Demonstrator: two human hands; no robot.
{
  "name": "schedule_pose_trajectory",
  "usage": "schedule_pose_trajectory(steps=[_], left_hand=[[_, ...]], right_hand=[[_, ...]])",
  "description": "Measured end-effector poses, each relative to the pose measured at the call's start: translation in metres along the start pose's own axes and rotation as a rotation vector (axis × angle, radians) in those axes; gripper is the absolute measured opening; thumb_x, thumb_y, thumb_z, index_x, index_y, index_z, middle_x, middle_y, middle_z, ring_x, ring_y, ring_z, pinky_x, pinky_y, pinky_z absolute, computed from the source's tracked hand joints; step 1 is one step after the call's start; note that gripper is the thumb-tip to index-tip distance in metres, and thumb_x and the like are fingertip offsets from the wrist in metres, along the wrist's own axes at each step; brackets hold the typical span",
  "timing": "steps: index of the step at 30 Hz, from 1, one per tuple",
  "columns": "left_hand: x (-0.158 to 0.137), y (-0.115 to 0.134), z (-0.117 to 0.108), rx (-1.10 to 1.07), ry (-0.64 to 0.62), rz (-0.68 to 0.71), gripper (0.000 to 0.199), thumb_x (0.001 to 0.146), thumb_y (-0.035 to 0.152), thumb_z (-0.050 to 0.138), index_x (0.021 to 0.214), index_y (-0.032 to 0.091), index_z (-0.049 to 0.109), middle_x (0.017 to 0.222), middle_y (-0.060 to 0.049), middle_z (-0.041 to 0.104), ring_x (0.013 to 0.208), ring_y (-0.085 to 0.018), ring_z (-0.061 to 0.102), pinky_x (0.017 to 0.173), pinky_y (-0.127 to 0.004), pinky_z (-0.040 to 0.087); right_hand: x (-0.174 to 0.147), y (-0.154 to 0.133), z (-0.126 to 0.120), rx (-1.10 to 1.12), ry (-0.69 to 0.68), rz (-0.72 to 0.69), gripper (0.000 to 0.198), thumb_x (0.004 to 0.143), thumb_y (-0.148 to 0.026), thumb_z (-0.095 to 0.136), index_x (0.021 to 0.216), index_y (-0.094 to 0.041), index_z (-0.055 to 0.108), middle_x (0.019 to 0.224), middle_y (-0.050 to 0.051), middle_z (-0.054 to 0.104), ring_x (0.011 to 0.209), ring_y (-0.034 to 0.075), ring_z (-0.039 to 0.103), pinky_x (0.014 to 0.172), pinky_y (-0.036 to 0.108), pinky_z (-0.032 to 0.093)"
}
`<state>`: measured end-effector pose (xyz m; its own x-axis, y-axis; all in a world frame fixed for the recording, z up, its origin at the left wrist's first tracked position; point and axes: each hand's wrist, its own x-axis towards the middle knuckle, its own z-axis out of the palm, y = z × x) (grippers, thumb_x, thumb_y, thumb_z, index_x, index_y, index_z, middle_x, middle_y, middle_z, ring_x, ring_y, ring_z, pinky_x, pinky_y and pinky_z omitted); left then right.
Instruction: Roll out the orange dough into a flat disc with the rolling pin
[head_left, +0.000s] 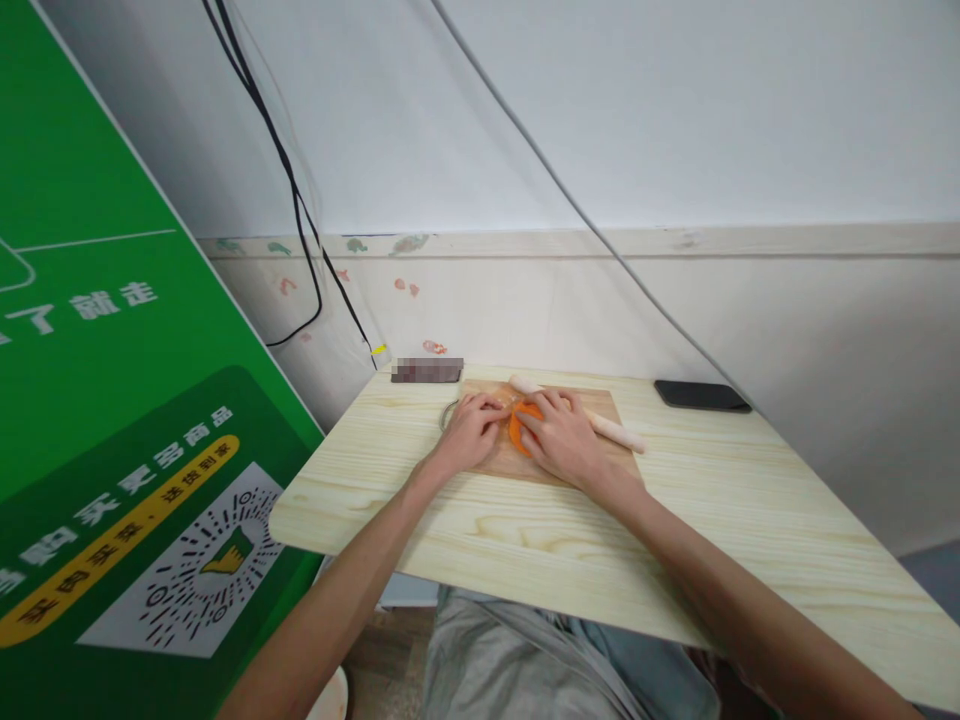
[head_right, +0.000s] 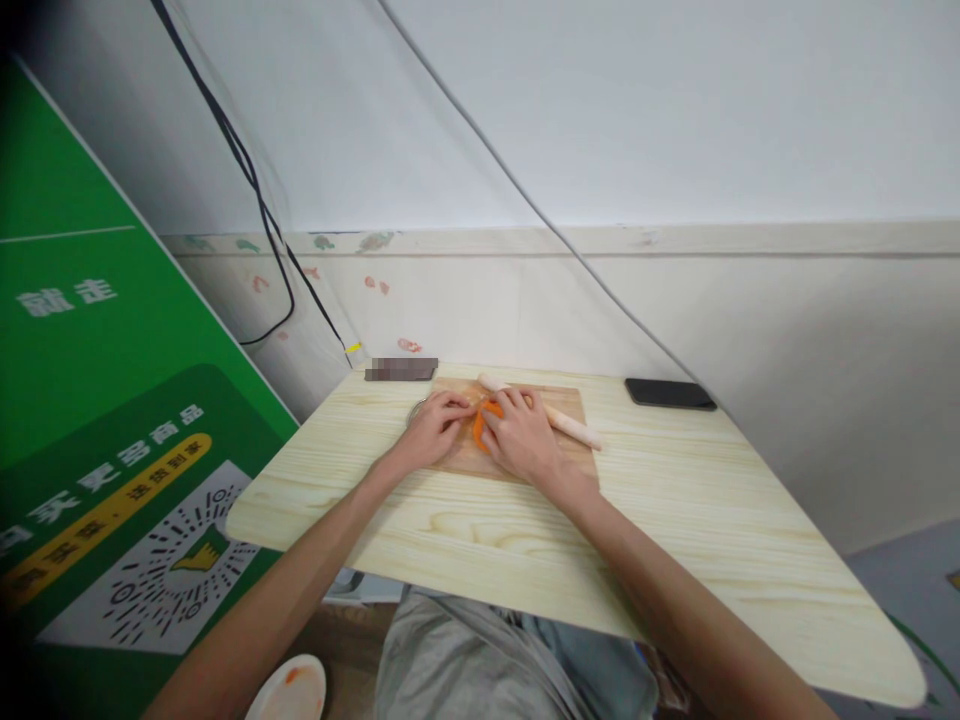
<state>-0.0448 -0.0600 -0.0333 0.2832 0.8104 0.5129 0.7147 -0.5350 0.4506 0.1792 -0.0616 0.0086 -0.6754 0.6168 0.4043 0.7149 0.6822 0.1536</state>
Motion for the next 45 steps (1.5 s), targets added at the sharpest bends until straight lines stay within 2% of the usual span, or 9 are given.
schedule_pose_trajectory(steps=[8,12,15,21,27,33,38,41,45], left_hand=[[0.000,0.003,-0.001,0.005,-0.010,-0.001,0.038,0.094,0.008,0.060,0.115,0.026,0.087,0.119,-0.009,0.075,0.118,-0.026,0.065,0.114,-0.047,0.053],[0.001,0.003,-0.001,-0.008,-0.008,-0.008,0.042,0.091,0.005,0.060,0.115,0.027,0.087,0.119,-0.008,0.075,0.118,-0.025,0.065,0.114,-0.047,0.053],[0.001,0.003,-0.002,-0.007,-0.013,-0.002,0.043,0.090,0.004,0.060,0.115,0.027,0.087,0.118,-0.008,0.075,0.117,-0.025,0.065,0.113,-0.047,0.054],[0.000,0.004,-0.002,0.003,-0.008,0.010,0.038,0.091,0.006,0.062,0.111,0.026,0.088,0.118,-0.008,0.075,0.117,-0.027,0.065,0.112,-0.047,0.053],[0.000,0.005,-0.001,-0.015,0.001,-0.010,0.038,0.090,0.005,0.062,0.110,0.025,0.087,0.118,-0.008,0.075,0.118,-0.026,0.065,0.114,-0.046,0.053],[0.000,0.005,-0.003,0.017,0.002,0.008,0.040,0.092,0.004,0.059,0.112,0.024,0.087,0.117,-0.009,0.076,0.116,-0.026,0.065,0.112,-0.046,0.053],[0.001,0.006,-0.003,0.036,-0.002,0.005,0.040,0.090,0.003,0.059,0.111,0.024,0.087,0.116,-0.008,0.076,0.116,-0.025,0.066,0.111,-0.044,0.055],[0.001,0.006,-0.002,0.038,0.003,0.009,0.041,0.089,0.002,0.059,0.112,0.022,0.087,0.116,-0.008,0.076,0.116,-0.025,0.066,0.111,-0.043,0.055],[0.000,0.006,-0.001,0.048,0.011,0.004,0.041,0.090,0.002,0.059,0.113,0.023,0.086,0.117,-0.008,0.076,0.116,-0.024,0.065,0.111,-0.043,0.055]], right_hand=[[0.003,-0.002,0.000,-0.014,-0.026,-0.073,0.031,0.109,-0.030,0.053,0.126,-0.016,0.076,0.140,0.020,0.067,0.134,0.035,0.050,0.112,0.049,0.036],[-0.002,-0.007,0.000,0.040,-0.006,0.028,0.034,0.109,-0.028,0.052,0.130,-0.018,0.076,0.137,0.019,0.068,0.130,0.034,0.051,0.110,0.048,0.037],[-0.007,-0.009,0.001,0.057,0.028,0.078,0.033,0.110,-0.030,0.051,0.126,-0.020,0.078,0.133,0.018,0.069,0.127,0.034,0.053,0.108,0.048,0.037],[-0.007,-0.008,0.000,0.051,0.004,0.026,0.031,0.109,-0.031,0.053,0.121,-0.019,0.079,0.136,0.018,0.069,0.131,0.035,0.051,0.107,0.050,0.039],[-0.004,-0.005,0.005,0.079,0.018,-0.012,0.032,0.108,-0.027,0.053,0.128,-0.018,0.076,0.138,0.018,0.069,0.131,0.034,0.051,0.108,0.049,0.041],[0.001,-0.004,0.007,0.068,0.008,-0.079,0.028,0.108,-0.024,0.053,0.113,-0.017,0.080,0.128,0.018,0.071,0.131,0.034,0.052,0.111,0.050,0.041],[-0.002,-0.007,0.011,0.127,0.069,0.008,0.026,0.104,-0.022,0.057,0.116,-0.019,0.080,0.128,0.016,0.073,0.125,0.033,0.055,0.108,0.048,0.044],[-0.004,-0.009,0.012,0.090,0.117,0.078,0.026,0.103,-0.023,0.057,0.115,-0.019,0.080,0.127,0.017,0.073,0.121,0.034,0.056,0.102,0.049,0.044],[-0.004,-0.011,0.010,0.049,0.114,0.087,0.028,0.105,-0.026,0.055,0.116,-0.019,0.080,0.130,0.018,0.072,0.121,0.035,0.056,0.102,0.050,0.042]])
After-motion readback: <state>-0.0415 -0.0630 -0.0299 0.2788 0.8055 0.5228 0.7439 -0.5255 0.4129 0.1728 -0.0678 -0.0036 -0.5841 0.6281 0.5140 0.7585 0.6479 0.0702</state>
